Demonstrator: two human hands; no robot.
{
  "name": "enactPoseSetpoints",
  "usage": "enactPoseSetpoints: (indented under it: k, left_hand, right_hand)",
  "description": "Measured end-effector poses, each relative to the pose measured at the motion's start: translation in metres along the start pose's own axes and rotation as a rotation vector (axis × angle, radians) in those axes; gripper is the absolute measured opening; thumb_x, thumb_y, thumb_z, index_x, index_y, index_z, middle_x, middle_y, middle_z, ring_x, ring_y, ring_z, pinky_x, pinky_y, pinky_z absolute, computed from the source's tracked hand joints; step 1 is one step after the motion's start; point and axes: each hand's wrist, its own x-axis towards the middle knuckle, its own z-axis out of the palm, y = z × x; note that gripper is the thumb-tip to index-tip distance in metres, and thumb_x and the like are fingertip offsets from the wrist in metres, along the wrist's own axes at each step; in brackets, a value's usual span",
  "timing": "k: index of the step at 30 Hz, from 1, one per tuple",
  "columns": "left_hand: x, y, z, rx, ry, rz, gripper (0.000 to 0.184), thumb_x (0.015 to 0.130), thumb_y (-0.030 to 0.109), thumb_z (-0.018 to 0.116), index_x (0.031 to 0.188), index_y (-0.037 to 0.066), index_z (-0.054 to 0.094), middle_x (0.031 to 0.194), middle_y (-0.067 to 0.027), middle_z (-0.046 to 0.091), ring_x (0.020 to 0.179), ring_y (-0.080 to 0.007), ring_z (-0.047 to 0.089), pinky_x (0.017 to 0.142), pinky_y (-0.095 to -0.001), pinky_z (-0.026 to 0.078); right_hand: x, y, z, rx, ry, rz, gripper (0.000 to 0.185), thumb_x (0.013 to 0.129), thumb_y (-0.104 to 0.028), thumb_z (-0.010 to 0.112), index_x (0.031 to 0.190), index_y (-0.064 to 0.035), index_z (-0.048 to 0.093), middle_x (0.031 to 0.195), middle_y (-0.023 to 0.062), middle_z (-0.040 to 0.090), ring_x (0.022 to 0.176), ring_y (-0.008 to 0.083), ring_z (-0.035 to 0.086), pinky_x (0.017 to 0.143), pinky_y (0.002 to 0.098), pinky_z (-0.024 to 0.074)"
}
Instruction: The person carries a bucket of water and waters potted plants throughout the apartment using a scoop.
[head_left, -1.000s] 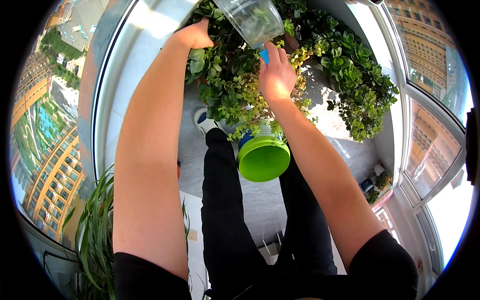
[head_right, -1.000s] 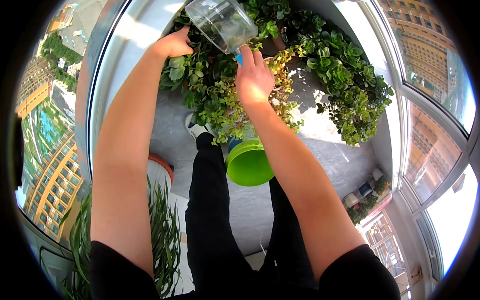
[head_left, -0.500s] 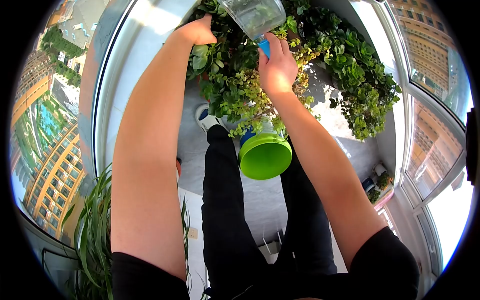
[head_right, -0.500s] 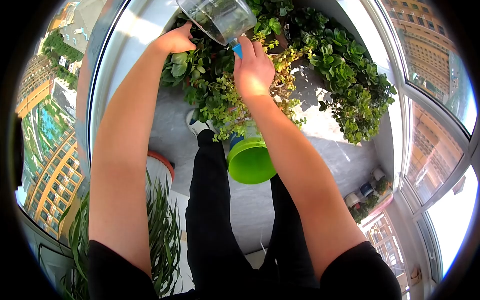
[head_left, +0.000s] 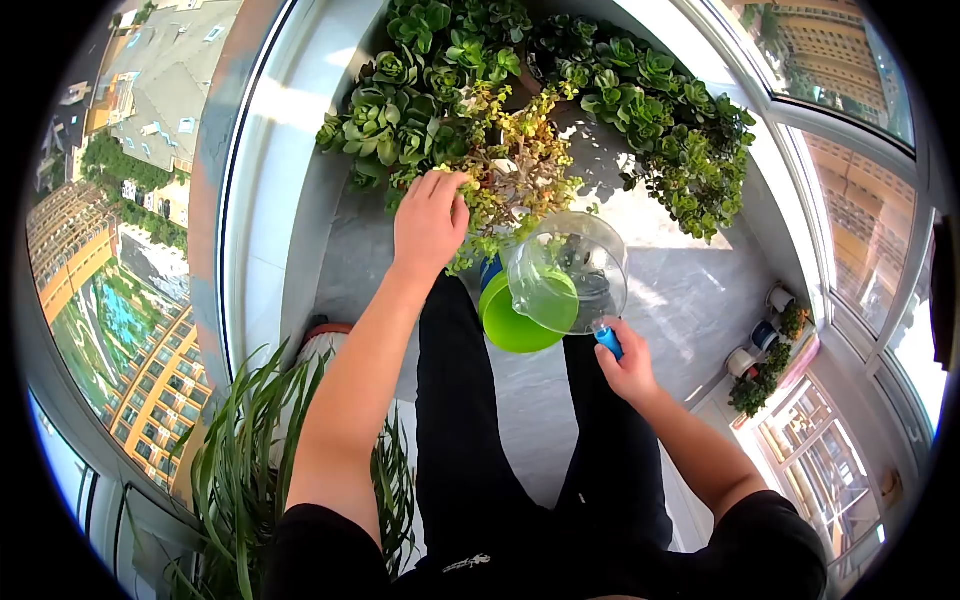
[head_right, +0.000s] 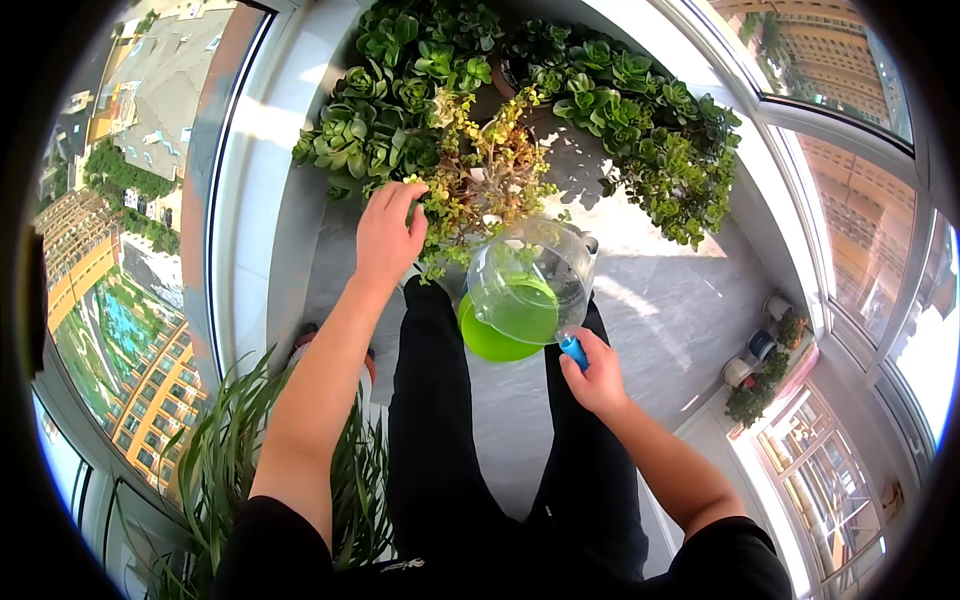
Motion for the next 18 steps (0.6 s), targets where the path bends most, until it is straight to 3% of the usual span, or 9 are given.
enactPoseSetpoints:
  k: [2, 4, 5, 7, 10, 12, 14, 16, 18]
  left_hand:
    - [-0.053, -0.006, 0.060, -0.129, -0.308, -0.307, 0.038, 0.085, 0.011, 0.070, 0.122, 0.007, 0.064, 0.116, -0.0150, 0.065, 0.107, -0.0339, 0.065, 0.092, -0.0420, 0.053]
    - [-0.102, -0.039, 0.132, 0.129, -0.481, -0.334, 0.055, 0.083, 0.018, 0.074, 0.134, 0.007, 0.056, 0.123, -0.0209, 0.063, 0.115, -0.0380, 0.063, 0.099, -0.0451, 0.051]
    - [-0.109, -0.067, 0.169, 0.134, -0.475, -0.345, 0.055, 0.083, 0.018, 0.074, 0.134, 0.007, 0.056, 0.123, -0.0209, 0.063, 0.115, -0.0380, 0.063, 0.099, -0.0451, 0.051]
    - [-0.141, -0.112, 0.228, 0.158, -0.517, -0.617, 0.067, 0.085, 0.026, 0.075, 0.140, 0.006, 0.045, 0.131, -0.0254, 0.057, 0.118, -0.0428, 0.062, 0.100, -0.0476, 0.053]
    - [-0.140, -0.111, 0.252, 0.147, -0.355, -0.799, 0.053, 0.089, 0.027, 0.069, 0.134, 0.010, 0.046, 0.132, -0.0243, 0.057, 0.114, -0.0458, 0.062, 0.094, -0.0525, 0.053]
    - [-0.135, -0.105, 0.252, 0.153, -0.396, -0.716, 0.038, 0.088, 0.030, 0.068, 0.115, 0.006, 0.055, 0.112, -0.0213, 0.068, 0.104, -0.0411, 0.066, 0.088, -0.0501, 0.053]
    - [-0.125, -0.077, 0.246, 0.122, -0.499, -0.578, 0.039, 0.084, 0.034, 0.070, 0.107, 0.004, 0.058, 0.099, -0.0210, 0.070, 0.097, -0.0398, 0.068, 0.084, -0.0481, 0.053]
    - [-0.107, -0.028, 0.246, 0.103, -0.529, -0.561, 0.043, 0.081, 0.038, 0.072, 0.103, 0.003, 0.058, 0.092, -0.0206, 0.070, 0.093, -0.0400, 0.068, 0.082, -0.0469, 0.053]
    - [-0.093, 0.010, 0.250, 0.142, -0.585, -0.502, 0.045, 0.081, 0.036, 0.073, 0.106, 0.000, 0.059, 0.096, -0.0218, 0.071, 0.095, -0.0401, 0.069, 0.084, -0.0466, 0.053]
  right_hand:
    - [-0.007, 0.019, -0.002, -0.120, -0.106, 0.029, 0.037, 0.085, -0.012, 0.068, 0.121, -0.0056, 0.061, 0.098, 0.0143, 0.068, 0.084, 0.0338, 0.069, 0.073, 0.0414, 0.0554]
    - [-0.009, 0.053, 0.008, -0.233, -0.225, 0.055, 0.038, 0.084, -0.015, 0.067, 0.121, -0.0072, 0.060, 0.099, 0.0142, 0.067, 0.085, 0.0378, 0.069, 0.072, 0.0446, 0.0563]
    - [-0.004, 0.079, 0.019, -0.319, -0.282, -0.001, 0.038, 0.084, -0.017, 0.066, 0.120, -0.0083, 0.060, 0.097, 0.0126, 0.065, 0.084, 0.0361, 0.069, 0.072, 0.0455, 0.0567]
    - [-0.006, 0.127, 0.040, -0.459, -0.371, -0.093, 0.037, 0.082, -0.015, 0.066, 0.118, -0.0097, 0.057, 0.096, 0.0097, 0.061, 0.082, 0.0320, 0.070, 0.072, 0.0457, 0.0575]
    - [0.000, 0.158, 0.051, -0.533, -0.459, -0.126, 0.033, 0.084, -0.011, 0.065, 0.116, -0.0072, 0.057, 0.096, 0.0113, 0.062, 0.081, 0.0303, 0.070, 0.072, 0.0421, 0.0571]
    - [-0.001, 0.178, 0.061, -0.585, -0.463, -0.233, 0.027, 0.088, -0.011, 0.061, 0.114, -0.0055, 0.058, 0.097, 0.0123, 0.062, 0.083, 0.0285, 0.069, 0.072, 0.0393, 0.0567]
    - [0.001, 0.193, 0.071, -0.627, -0.445, -0.260, 0.025, 0.090, -0.013, 0.059, 0.113, -0.0055, 0.059, 0.098, 0.0115, 0.062, 0.084, 0.0269, 0.069, 0.072, 0.0380, 0.0565]
    - [0.006, 0.214, 0.084, -0.656, -0.379, -0.233, 0.025, 0.090, -0.013, 0.060, 0.113, -0.0053, 0.059, 0.099, 0.0110, 0.062, 0.084, 0.0263, 0.070, 0.072, 0.0377, 0.0565]
    - [0.011, 0.234, 0.081, -0.711, -0.328, -0.189, 0.026, 0.091, -0.015, 0.060, 0.115, -0.0048, 0.058, 0.101, 0.0099, 0.062, 0.085, 0.0247, 0.070, 0.072, 0.0371, 0.0564]
